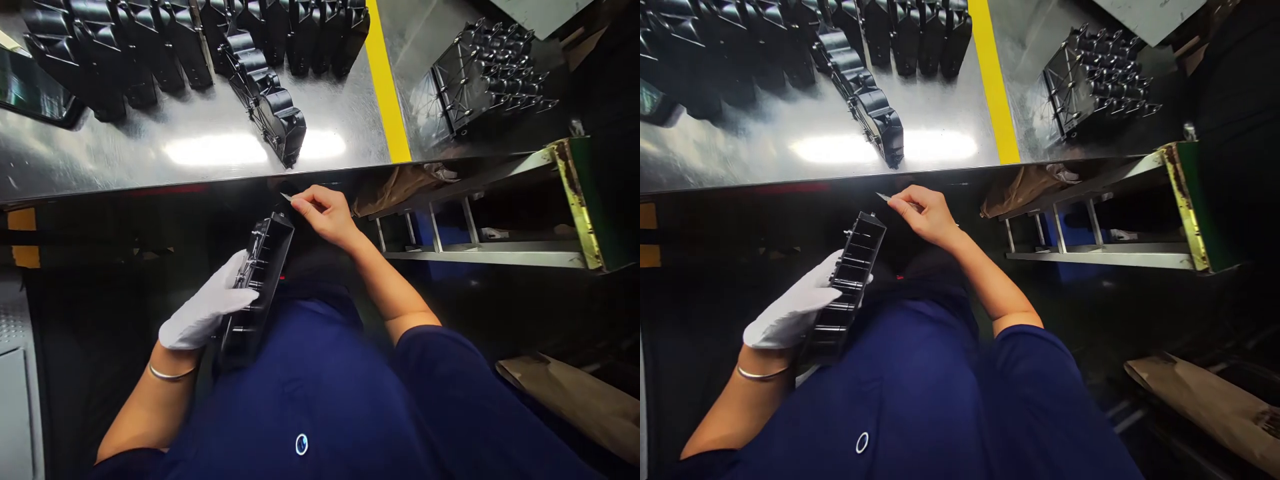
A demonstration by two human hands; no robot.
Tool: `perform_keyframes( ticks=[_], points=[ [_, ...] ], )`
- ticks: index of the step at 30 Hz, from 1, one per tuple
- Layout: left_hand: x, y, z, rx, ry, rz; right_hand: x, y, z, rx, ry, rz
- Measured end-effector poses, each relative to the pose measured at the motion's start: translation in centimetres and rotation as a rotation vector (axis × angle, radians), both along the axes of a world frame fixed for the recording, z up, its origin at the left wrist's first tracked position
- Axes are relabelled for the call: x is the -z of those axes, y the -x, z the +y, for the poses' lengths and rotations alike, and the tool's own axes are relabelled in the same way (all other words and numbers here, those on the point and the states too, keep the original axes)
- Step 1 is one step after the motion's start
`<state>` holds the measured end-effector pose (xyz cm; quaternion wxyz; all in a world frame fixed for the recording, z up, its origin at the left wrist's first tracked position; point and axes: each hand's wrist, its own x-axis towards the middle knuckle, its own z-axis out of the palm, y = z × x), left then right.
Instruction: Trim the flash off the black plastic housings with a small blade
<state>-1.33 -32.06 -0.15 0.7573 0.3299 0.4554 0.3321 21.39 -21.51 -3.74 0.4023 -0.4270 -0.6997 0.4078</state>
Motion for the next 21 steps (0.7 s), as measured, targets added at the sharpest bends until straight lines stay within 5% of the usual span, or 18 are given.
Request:
perform_keyframes(
  ticks=[8, 13, 21],
  points=[
    [-0.2, 2.0, 0.0, 0.088, 0.344, -0.197, -4.3, -2.3, -0.3, -0.431, -0.158, -0.185],
    [-0.9, 2.0, 0.0, 0.111, 0.395, -0.103, -5.3, -3.3, 0.7, -0.614, -0.231, -0.311],
    [0.1, 2.8, 0.0, 0.255, 0.38, -0.163, -5.7, -3.2, 1.3, -0.763, -0.23, -0.408]
  ],
)
